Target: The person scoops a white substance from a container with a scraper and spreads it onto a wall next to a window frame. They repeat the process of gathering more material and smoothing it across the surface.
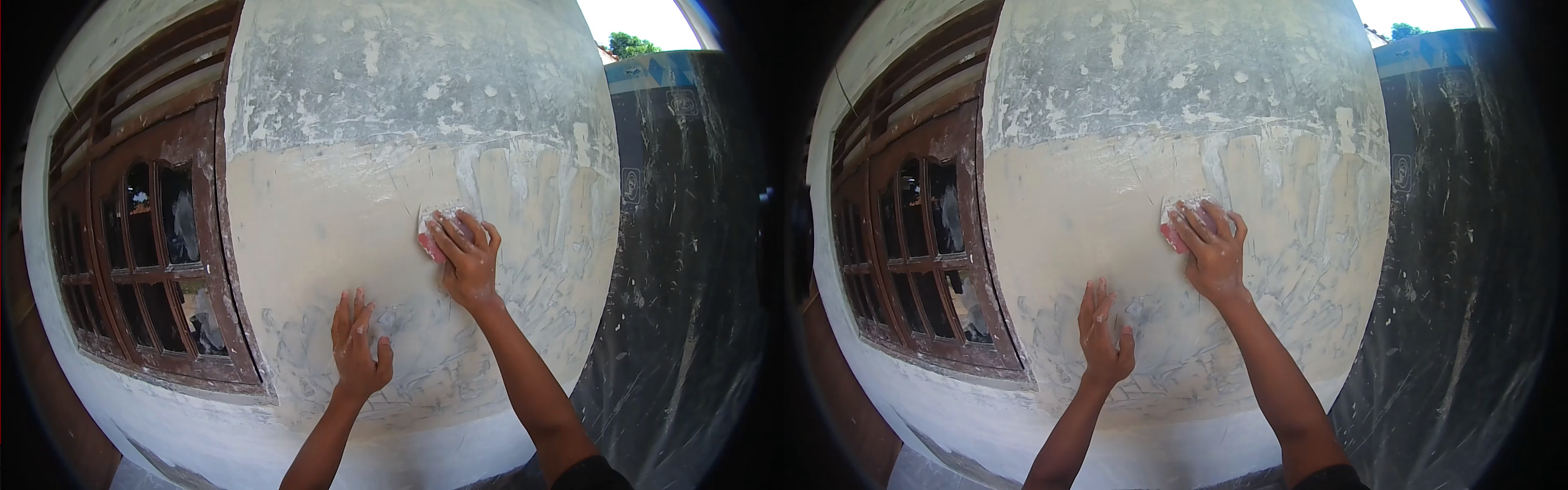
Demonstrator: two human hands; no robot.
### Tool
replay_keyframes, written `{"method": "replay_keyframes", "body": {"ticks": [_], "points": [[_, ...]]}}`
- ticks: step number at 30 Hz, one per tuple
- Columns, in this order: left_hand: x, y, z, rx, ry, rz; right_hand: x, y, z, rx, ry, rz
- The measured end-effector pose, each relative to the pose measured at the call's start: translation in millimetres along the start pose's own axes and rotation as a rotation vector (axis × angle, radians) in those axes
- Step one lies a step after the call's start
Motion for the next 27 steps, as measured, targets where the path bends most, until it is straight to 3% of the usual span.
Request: {"method": "replay_keyframes", "body": {"ticks": [6,9,12,15,19,23,27], "points": [[-5.8,5.6,2.8,-0.015,0.008,-0.002,-183.8,49.5,-15.6,0.047,0.254,-0.099],[-4.0,6.1,1.5,-0.031,0.003,-0.022,-217.0,75.7,-0.7,0.086,0.286,-0.05],[-1.1,6.0,-0.3,-0.041,0.003,-0.026,-156.6,64.3,16.4,0.071,0.159,-0.036],[0.0,4.2,-5.5,-0.04,0.006,-0.006,-31.8,39.9,40.8,0.048,-0.002,-0.029],[-0.8,-5.3,-8.9,-0.07,0.011,-0.022,72.1,-4.1,27.6,-0.007,-0.137,0.012],[-2.2,-7.7,-6.9,-0.07,0.023,-0.02,56.0,-4.7,5.3,-0.021,-0.066,-0.008],[-5.0,-4.8,1.2,-0.054,0.021,-0.03,-54.8,30.8,-10.5,0.022,0.085,-0.021]]}}
Point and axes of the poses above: each hand's wrist, its own x-axis towards the middle knuckle, its own z-axis out of the back of the hand, y = z × x, the point moved 4 cm from there along x, towards the middle knuckle, and after that the axes turned 10 degrees about y, right-handed, at the moved point
